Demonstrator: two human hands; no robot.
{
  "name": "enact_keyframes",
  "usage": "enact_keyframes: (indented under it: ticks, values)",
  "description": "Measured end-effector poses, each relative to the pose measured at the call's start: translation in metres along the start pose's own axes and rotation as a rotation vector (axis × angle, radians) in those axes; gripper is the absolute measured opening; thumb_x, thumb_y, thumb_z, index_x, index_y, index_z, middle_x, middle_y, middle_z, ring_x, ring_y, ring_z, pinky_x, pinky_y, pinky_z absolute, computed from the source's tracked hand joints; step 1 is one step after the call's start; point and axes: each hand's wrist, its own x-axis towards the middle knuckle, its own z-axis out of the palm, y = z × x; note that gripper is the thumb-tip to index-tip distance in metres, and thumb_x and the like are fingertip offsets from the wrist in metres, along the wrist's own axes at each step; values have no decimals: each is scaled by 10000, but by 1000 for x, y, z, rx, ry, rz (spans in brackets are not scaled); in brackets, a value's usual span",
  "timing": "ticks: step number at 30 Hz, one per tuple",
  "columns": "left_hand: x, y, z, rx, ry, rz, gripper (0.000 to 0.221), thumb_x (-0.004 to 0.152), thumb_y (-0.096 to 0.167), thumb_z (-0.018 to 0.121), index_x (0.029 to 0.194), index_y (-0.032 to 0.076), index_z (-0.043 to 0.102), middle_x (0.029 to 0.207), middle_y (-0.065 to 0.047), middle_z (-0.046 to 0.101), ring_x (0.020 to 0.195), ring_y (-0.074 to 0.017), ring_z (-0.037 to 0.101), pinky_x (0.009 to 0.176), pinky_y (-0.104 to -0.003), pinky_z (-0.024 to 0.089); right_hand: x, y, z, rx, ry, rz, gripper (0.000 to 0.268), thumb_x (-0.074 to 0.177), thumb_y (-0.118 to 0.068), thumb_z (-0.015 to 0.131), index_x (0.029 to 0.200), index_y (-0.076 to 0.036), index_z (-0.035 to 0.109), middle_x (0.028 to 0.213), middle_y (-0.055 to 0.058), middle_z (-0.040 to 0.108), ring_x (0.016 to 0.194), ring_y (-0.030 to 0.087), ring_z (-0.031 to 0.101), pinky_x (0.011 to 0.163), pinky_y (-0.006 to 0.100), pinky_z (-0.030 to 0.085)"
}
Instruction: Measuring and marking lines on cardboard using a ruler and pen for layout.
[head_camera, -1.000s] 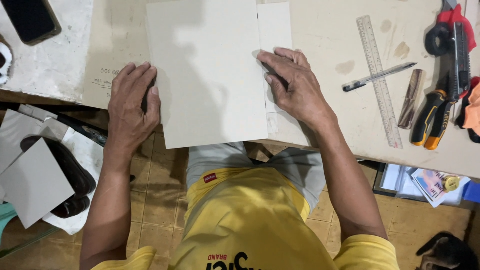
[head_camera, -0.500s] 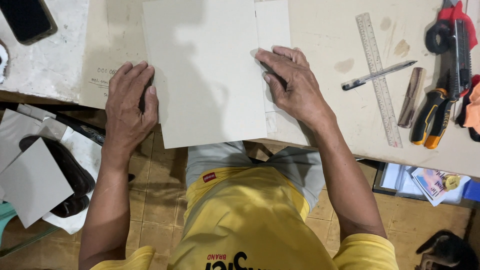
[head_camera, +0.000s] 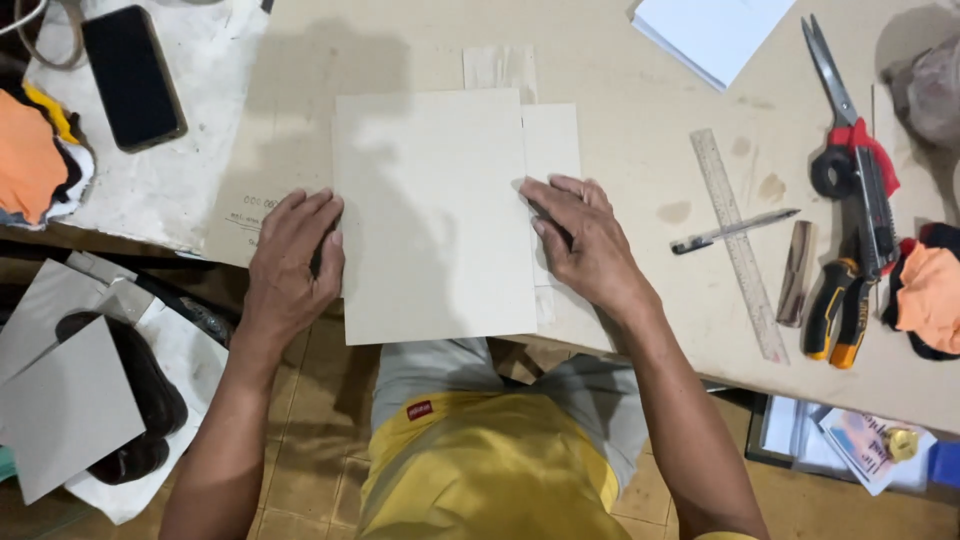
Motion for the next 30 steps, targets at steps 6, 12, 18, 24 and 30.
enact_keyframes:
  ticks: [6, 12, 18, 24, 30]
  values:
    - [0, 4, -2, 21, -31, -35, 300, 1054, 95, 601, 1293, -56, 702, 1239, -239, 704, 1224, -371, 660, 1207, -498, 411, -2, -3, 1, 18, -6, 51, 444, 990, -76, 624, 1419, -187, 640, 1353, 64, 693, 1347, 401, 516, 1183, 636, 224]
    - [-1, 5, -2, 26, -33, -42, 301, 1053, 88, 605, 1301, -49, 706, 1247, -242, 704, 1225, -371, 660, 1206, -492, 409, -2, -5, 0, 26, -5, 64, 437, 991, -75, 619, 1415, -180, 642, 1362, 61, 686, 1358, 397, 505, 1193, 656, 193]
    - [2, 7, -3, 17, -27, -43, 300, 1056, 77, 594, 1303, -54, 702, 1242, -245, 706, 1234, -374, 655, 1209, -499, 407, -1, -12, -3, 37, 1, 65, 417, 994, -77, 621, 1401, -165, 648, 1353, 67, 690, 1355, 395, 509, 1192, 666, 187]
    - [-1, -1, 2, -13, -28, 4, 291, 1069, 35, 610, 1324, -81, 686, 1228, -265, 700, 1224, -400, 653, 1193, -548, 413, -1, 2, 0, 14, 19, -27, 427, 974, -43, 643, 1390, -139, 657, 1317, 118, 706, 1301, 443, 549, 1166, 633, 266]
    - [-2, 1, 0, 16, -46, 5, 295, 1083, 51, 604, 1318, -99, 699, 1249, -275, 700, 1258, -410, 644, 1207, -507, 399, -4, 4, 5, 35, 42, -17, 438, 993, -41, 640, 1408, -179, 656, 1354, 60, 695, 1330, 384, 542, 1179, 579, 256]
